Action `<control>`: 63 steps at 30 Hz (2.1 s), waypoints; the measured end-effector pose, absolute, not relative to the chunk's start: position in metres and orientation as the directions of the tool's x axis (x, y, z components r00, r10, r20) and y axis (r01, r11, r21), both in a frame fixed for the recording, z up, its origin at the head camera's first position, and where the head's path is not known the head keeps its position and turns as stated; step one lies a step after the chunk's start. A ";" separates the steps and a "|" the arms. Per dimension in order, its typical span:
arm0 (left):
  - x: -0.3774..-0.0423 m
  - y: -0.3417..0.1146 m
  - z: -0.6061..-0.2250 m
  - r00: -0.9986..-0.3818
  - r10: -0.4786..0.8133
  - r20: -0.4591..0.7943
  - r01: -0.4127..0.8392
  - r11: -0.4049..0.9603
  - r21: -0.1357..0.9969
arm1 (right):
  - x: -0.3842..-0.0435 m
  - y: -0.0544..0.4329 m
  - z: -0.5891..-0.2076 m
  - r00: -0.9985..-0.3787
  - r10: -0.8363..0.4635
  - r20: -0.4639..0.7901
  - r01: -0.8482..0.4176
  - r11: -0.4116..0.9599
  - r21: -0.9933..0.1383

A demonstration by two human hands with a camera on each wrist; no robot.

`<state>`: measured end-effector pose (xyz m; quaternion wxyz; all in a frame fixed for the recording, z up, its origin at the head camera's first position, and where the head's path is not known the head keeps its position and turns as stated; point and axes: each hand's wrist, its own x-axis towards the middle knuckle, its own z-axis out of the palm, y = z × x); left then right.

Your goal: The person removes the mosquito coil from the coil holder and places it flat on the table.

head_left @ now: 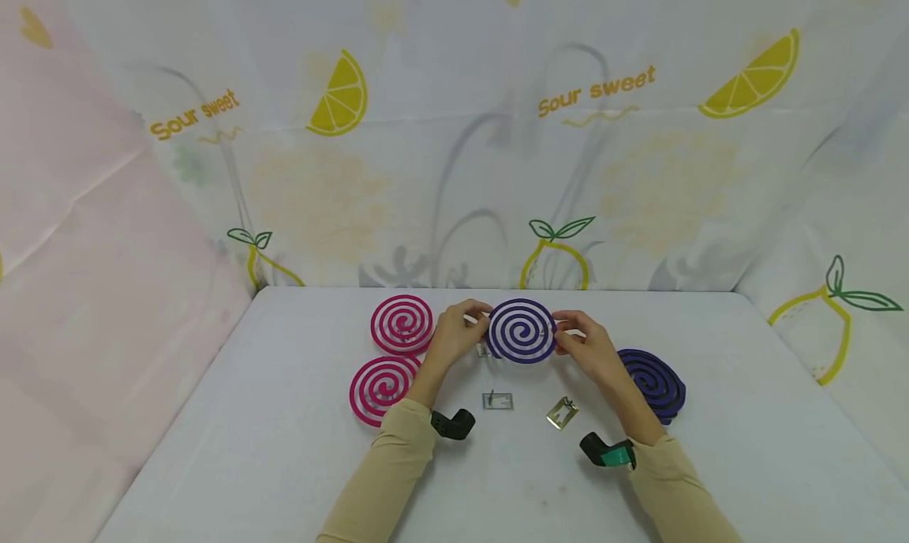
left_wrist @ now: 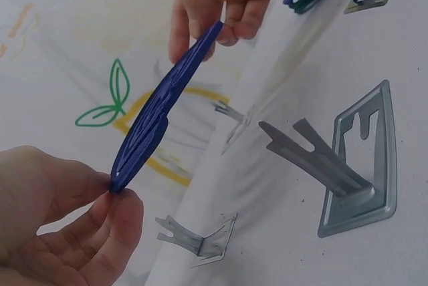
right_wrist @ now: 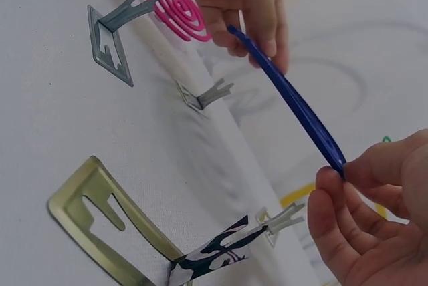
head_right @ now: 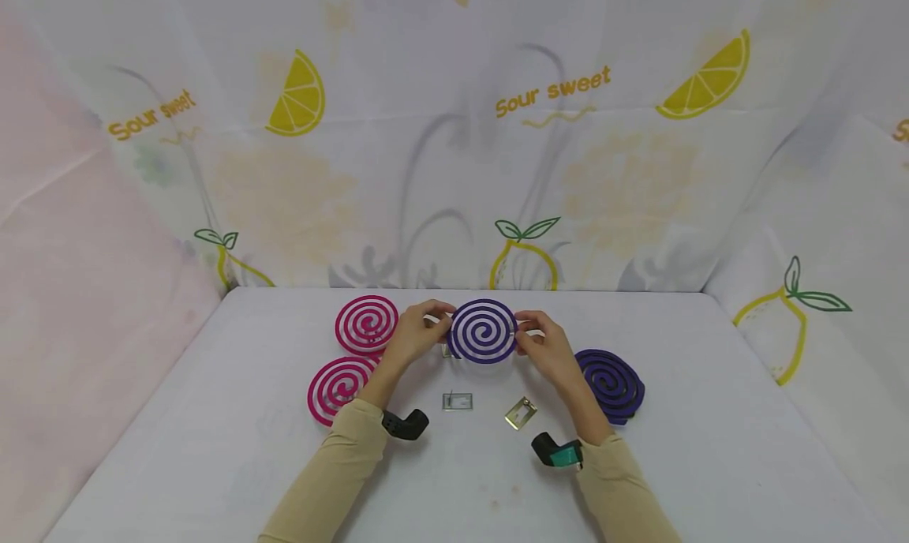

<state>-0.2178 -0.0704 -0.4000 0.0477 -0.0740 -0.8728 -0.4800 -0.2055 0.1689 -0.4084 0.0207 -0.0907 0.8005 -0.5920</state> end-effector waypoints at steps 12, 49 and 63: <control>-0.216 -0.069 -0.398 -0.983 0.111 0.147 0.183 0.485 0.855 | -0.201 0.172 -0.404 -0.984 -0.161 0.080 -0.131 0.333 -0.934; -0.211 -0.044 -0.406 -0.983 0.136 0.124 0.171 0.429 0.887 | -0.194 0.202 -0.394 -0.977 -0.209 0.034 -0.118 0.405 -0.907; -0.208 -0.032 -0.407 -0.975 0.210 0.077 0.165 0.438 0.884 | -0.191 0.220 -0.391 -0.966 -0.259 0.020 -0.148 0.485 -0.862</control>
